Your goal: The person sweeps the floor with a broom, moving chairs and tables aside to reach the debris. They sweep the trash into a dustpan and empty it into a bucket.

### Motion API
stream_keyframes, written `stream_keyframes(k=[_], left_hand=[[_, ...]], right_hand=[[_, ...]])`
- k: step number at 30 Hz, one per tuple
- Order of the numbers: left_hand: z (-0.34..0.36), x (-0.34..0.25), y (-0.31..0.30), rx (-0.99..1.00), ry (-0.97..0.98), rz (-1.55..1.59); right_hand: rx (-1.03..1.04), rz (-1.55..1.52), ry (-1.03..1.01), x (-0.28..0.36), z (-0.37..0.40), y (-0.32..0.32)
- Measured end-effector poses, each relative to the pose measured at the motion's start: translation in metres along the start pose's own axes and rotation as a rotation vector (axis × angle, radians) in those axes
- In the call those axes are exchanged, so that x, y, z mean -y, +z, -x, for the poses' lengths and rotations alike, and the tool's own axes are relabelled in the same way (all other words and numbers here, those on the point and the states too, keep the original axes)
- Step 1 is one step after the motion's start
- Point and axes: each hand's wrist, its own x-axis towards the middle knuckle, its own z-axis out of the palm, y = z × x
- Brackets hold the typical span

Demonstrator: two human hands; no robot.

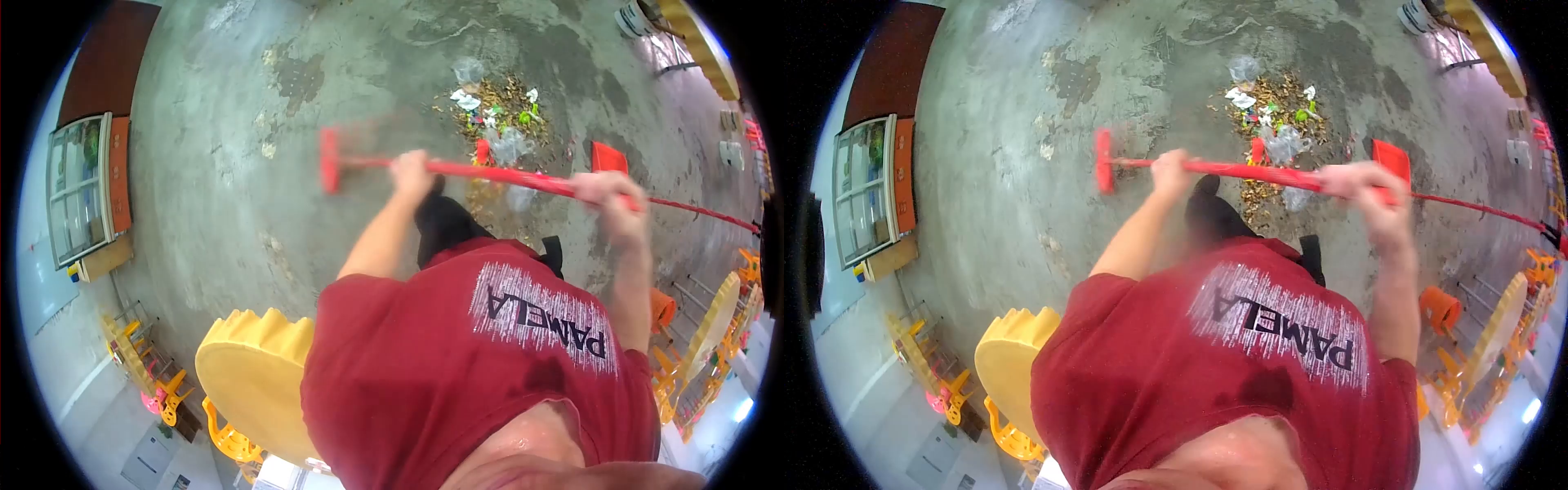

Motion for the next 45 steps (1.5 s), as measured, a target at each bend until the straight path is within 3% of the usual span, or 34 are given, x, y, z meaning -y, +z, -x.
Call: stream_keyframes(k=[3, 4, 5, 7, 8, 11, 14, 17, 18, 19, 21, 23, 25, 29, 31, 34, 37, 40, 41, 43, 45], left_hand=[[-0.031, 0.063, 0.012, 0.103, -0.072, 0.125], [-0.048, 0.041, 0.005, 0.081, -0.017, 0.107], [-0.056, 0.001, -0.001, 0.072, 0.03, 0.092], [-0.075, -0.056, 0.014, 0.103, 0.114, 0.251], [-0.083, -0.08, 0.025, 0.007, 0.226, 0.423], [-0.109, -0.136, 0.005, 0.175, 0.37, 0.496], [-0.117, -0.148, -0.016, 0.197, 0.368, 0.541], [-0.134, -0.102, -0.021, 0.125, 0.358, 0.255], [-0.141, -0.076, -0.018, 0.1, 0.321, 0.126], [-0.15, -0.051, -0.017, 0.118, 0.21, 0.069], [-0.168, 0.024, 0.02, 0.201, 0.124, -0.038], [-0.179, 0.055, 0.032, 0.257, 0.18, -0.011], [-0.178, 0.024, 0.045, 0.364, 0.245, -0.038], [-0.121, -0.086, 0.076, 0.353, 0.594, 0.175], [-0.091, -0.146, 0.058, 0.428, 0.786, 0.137], [-0.038, -0.205, 0.055, 0.54, 0.847, 0.325], [-0.024, -0.234, 0.024, 0.647, 0.965, 0.36], [-0.055, -0.247, 0.026, 0.666, 1.081, 0.251], [-0.077, -0.253, 0.032, 0.657, 1.118, 0.207], [-0.124, -0.259, 0.069, 0.597, 1.032, 0.191], [-0.175, -0.254, 0.119, 0.409, 0.969, 0.171]], right_hand=[[0.082, 0.063, -0.02, -0.001, -0.046, 0.046], [0.017, 0.203, 0.081, 0.026, -0.052, 0.038], [-0.033, 0.219, -0.036, 0.05, -0.058, 0.031], [-0.156, 0.278, -0.042, 0.104, -0.06, 0.02], [-0.155, 0.386, -0.064, 0.129, -0.062, 0.014], [-0.139, 0.312, -0.205, 0.152, -0.054, -0.025], [-0.136, 0.234, -0.326, 0.155, -0.042, -0.055], [-0.08, 0.082, -0.333, 0.107, -0.046, -0.059], [-0.133, 0.136, -0.282, 0.087, -0.055, -0.036], [-0.283, 0.004, -0.062, 0.057, -0.052, -0.016], [-0.246, 0.028, -0.045, -0.003, -0.064, 0.024], [-0.254, -0.068, -0.045, -0.025, -0.058, 0.056], [-0.397, 0.057, 0.012, -0.003, -0.035, 0.047], [-0.59, 0.137, 0.059, 0.057, 0.043, 0.002], [-0.758, 0.088, -0.031, 0.069, 0.092, -0.019], [-0.962, -0.06, -0.239, 0.076, 0.18, -0.036], [-0.844, -0.084, -0.401, 0.076, 0.233, -0.027], [-0.817, 0.065, -0.323, 0.066, 0.234, -0.001], [-0.899, 0.083, -0.269, 0.06, 0.222, 0.007], [-1.068, 0.134, -0.166, 0.036, 0.182, 0.022], [-1.171, 0.169, -0.069, 0.003, 0.124, 0.028]])
